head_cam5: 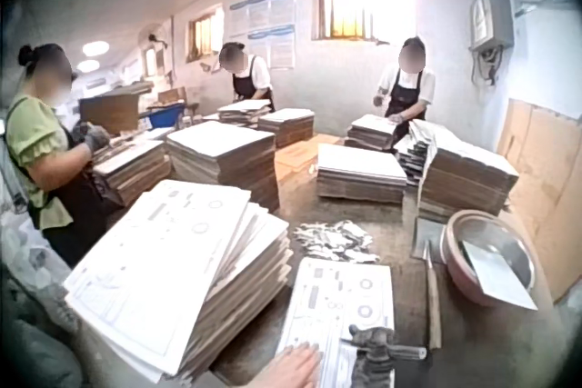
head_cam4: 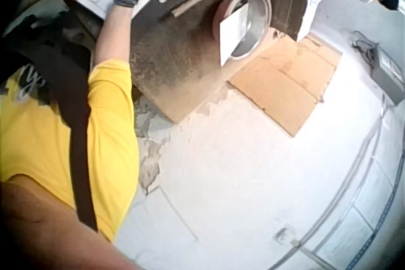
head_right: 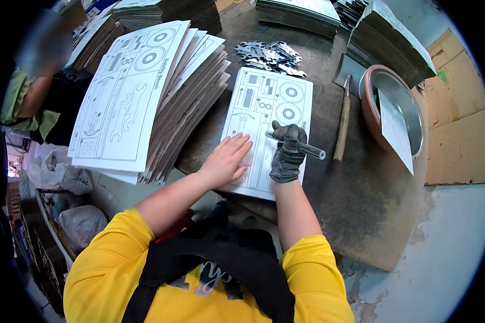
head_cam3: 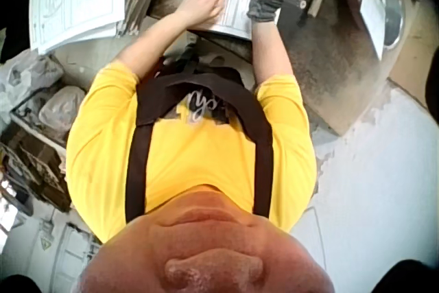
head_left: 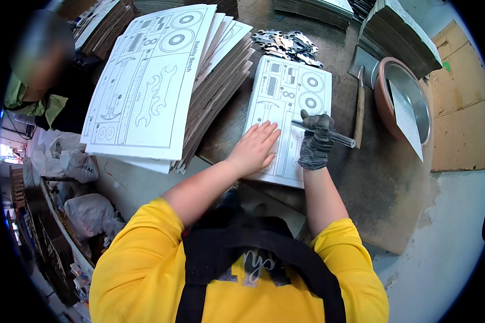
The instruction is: The person uses a handheld punch tool to cut out shapes from stacked printed cardboard sheets. They repeatedly position the tool, press down to punch out pieces, and move the finished sheets to a separate pile.
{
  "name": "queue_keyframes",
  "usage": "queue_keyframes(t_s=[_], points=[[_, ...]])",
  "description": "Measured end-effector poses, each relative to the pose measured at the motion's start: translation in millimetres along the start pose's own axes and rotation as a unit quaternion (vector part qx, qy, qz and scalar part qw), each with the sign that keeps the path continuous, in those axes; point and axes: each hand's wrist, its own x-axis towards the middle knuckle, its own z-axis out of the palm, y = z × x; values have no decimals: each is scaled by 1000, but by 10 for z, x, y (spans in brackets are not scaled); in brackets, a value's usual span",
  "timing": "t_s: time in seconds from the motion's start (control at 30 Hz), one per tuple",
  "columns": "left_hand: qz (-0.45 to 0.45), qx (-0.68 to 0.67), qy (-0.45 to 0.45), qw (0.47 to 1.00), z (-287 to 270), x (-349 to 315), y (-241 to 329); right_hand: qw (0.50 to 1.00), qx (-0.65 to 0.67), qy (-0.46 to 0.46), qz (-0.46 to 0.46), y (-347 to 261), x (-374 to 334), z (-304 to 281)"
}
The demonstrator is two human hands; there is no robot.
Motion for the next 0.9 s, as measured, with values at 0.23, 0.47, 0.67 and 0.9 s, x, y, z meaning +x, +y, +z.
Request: queue_keyframes(t_s=[0.23, 0.47, 0.67, 0.9], points=[[-34, 51, -35, 997, 301, 156, -188, 999, -41, 20, -14, 393, 332, -72], [-34, 55, -21, 998, 282, 186, -176, 994, -76, -68, -27, 564, 266, -183], [-40, 83, -14, 996, 343, 141, -173, 936, -318, -101, 114, 137, -584, -86], [-36, 110, -21, 993, 377, 137, -160, 948, 18, -112, 299, -167, -1528, -196]])
